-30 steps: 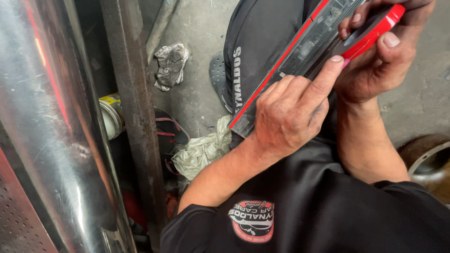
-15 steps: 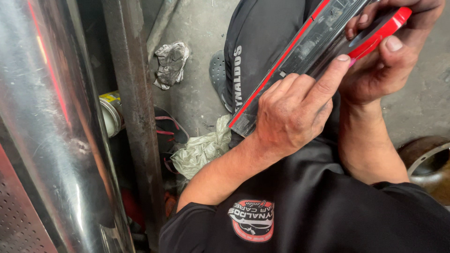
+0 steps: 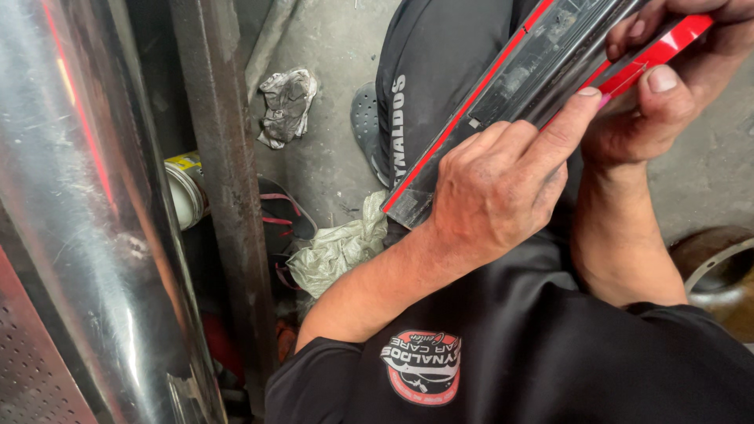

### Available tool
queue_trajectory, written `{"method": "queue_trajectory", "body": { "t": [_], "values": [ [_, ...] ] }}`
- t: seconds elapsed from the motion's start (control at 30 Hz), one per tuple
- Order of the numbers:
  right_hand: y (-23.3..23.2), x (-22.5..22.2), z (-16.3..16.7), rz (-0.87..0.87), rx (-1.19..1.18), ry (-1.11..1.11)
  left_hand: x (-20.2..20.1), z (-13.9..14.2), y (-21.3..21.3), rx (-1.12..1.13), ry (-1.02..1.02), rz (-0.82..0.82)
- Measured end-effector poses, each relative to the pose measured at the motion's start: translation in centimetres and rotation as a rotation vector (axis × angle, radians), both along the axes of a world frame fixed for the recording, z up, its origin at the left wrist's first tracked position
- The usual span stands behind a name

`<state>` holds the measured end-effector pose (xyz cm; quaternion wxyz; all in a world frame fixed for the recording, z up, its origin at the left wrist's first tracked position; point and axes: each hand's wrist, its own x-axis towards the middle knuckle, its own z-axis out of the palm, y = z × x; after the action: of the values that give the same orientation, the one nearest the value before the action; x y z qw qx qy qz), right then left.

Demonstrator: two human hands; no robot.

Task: The person sits with a car exterior trim molding across their lap and applies red adhesive tape along its edge, pressing the tape down by hand. They use a small utility knife to trim the tape and at times peel and reposition the tape roll while working along the strip.

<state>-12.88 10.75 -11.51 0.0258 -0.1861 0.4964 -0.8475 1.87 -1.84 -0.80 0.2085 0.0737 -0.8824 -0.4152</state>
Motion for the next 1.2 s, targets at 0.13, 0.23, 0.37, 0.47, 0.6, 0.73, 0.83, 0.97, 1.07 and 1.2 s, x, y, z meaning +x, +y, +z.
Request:
{"method": "queue_trajectory", "body": {
  "t": [0.13, 0.23, 0.37, 0.47, 0.6, 0.73, 0.83, 0.97, 1.07, 1.2],
  "values": [
    [-0.2, 0.1, -0.1, -0.015, -0.032, -0.017, 0.2, 0.0, 0.1, 0.008, -0.006, -0.007],
    [-0.2, 0.5, 0.2, -0.003, -0.028, -0.039, 0.2, 0.0, 0.3, 0.011, -0.003, 0.001],
    [-0.3, 0.7, 0.6, -0.009, -0.044, -0.051, 0.4, 0.0, 0.6, 0.025, 0.008, 0.010],
    [-0.3, 0.5, 0.6, -0.001, -0.057, -0.054, 0.5, -0.1, 0.5, 0.013, 0.004, 0.016],
    [-0.3, 0.4, 0.4, 0.002, -0.051, -0.057, 0.6, -0.1, 0.5, -0.004, -0.005, 0.024],
    [-0.1, 0.5, 0.3, 0.030, -0.055, -0.071, 0.7, -0.1, 0.6, -0.016, 0.007, 0.038],
    [0.0, 0.7, 0.1, 0.046, -0.056, -0.092, 0.9, -0.2, 0.7, -0.041, 0.005, 0.052],
    [0.2, 0.7, -0.2, 0.082, -0.091, -0.151, 1.0, -0.2, 0.9, -0.042, -0.008, 0.055],
    [0.5, 0.8, -0.2, 0.090, -0.108, -0.208, 1.0, -0.2, 1.0, -0.043, -0.016, 0.056],
    [0.7, 0.9, -0.3, 0.080, -0.128, -0.272, 1.0, -0.4, 1.0, -0.032, -0.013, 0.057]
  ]
}}
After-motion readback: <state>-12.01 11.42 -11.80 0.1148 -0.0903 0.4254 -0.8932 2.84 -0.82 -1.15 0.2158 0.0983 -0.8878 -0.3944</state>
